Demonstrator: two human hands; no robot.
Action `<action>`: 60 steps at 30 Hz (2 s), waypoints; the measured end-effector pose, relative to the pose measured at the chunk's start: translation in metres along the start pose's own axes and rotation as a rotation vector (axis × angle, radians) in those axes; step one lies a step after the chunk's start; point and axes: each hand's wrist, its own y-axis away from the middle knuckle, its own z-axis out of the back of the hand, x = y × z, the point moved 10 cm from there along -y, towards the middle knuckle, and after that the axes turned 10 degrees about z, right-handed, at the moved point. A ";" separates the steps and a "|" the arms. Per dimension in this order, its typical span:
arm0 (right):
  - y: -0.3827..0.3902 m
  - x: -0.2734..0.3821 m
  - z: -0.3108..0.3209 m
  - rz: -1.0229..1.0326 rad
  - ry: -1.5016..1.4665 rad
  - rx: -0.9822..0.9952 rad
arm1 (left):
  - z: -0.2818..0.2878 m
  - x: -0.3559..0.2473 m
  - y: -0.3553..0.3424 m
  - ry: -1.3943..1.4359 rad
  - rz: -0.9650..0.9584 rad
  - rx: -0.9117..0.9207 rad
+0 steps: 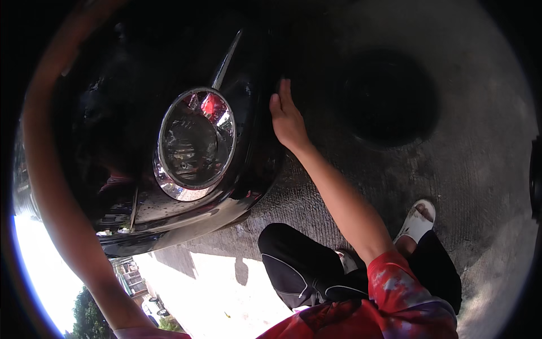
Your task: The person sands the black paint on the front fender of a car using a small sanding block and a cloth, frequently dipping the block into a bucket of water.
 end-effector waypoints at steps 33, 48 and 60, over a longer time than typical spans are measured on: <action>0.110 0.082 -0.062 0.095 0.250 0.224 | 0.013 0.045 -0.027 -0.310 -0.059 -0.027; -0.018 0.043 0.050 -0.051 0.159 0.143 | -0.010 0.014 -0.017 0.097 -0.075 -0.014; 0.010 0.064 0.121 -0.024 0.443 0.108 | -0.176 -0.045 0.066 0.164 -0.443 -0.207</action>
